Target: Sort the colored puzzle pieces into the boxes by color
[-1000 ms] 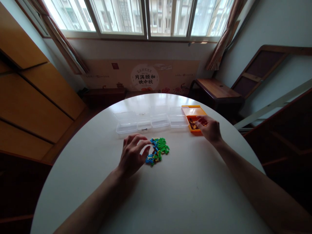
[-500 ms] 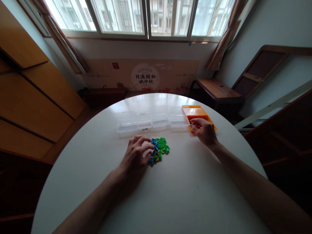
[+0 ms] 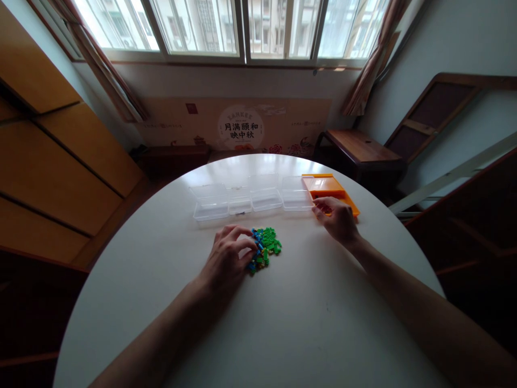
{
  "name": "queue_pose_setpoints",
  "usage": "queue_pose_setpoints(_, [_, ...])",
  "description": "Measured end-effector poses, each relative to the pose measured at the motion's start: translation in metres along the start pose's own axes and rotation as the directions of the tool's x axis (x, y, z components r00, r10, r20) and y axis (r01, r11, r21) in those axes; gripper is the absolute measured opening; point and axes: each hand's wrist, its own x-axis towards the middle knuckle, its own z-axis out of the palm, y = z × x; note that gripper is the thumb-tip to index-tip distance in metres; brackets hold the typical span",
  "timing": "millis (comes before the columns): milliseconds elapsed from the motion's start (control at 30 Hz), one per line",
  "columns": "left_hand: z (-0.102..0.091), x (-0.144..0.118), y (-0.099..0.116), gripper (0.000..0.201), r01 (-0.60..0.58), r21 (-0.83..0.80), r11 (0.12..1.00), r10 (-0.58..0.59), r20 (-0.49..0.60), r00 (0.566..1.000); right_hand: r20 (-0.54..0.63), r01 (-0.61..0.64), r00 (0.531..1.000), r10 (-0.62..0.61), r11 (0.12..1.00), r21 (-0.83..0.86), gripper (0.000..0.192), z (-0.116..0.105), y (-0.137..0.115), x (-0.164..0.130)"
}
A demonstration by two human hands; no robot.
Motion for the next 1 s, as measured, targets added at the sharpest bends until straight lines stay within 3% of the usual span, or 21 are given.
queue_pose_setpoints(467, [-0.001,0.003,0.000,0.012,0.033,0.013,0.999,-0.033,0.000,0.999,0.104,0.141,0.984,-0.147,0.988,0.063,0.015,0.006,-0.032,-0.012])
queue_pose_setpoints(1000, [0.005,0.003,-0.004,0.012,-0.051,0.017,0.999,0.050,0.020,0.999,0.149,0.177,0.970,-0.191,0.979,0.106,0.011,0.009,-0.044,-0.019])
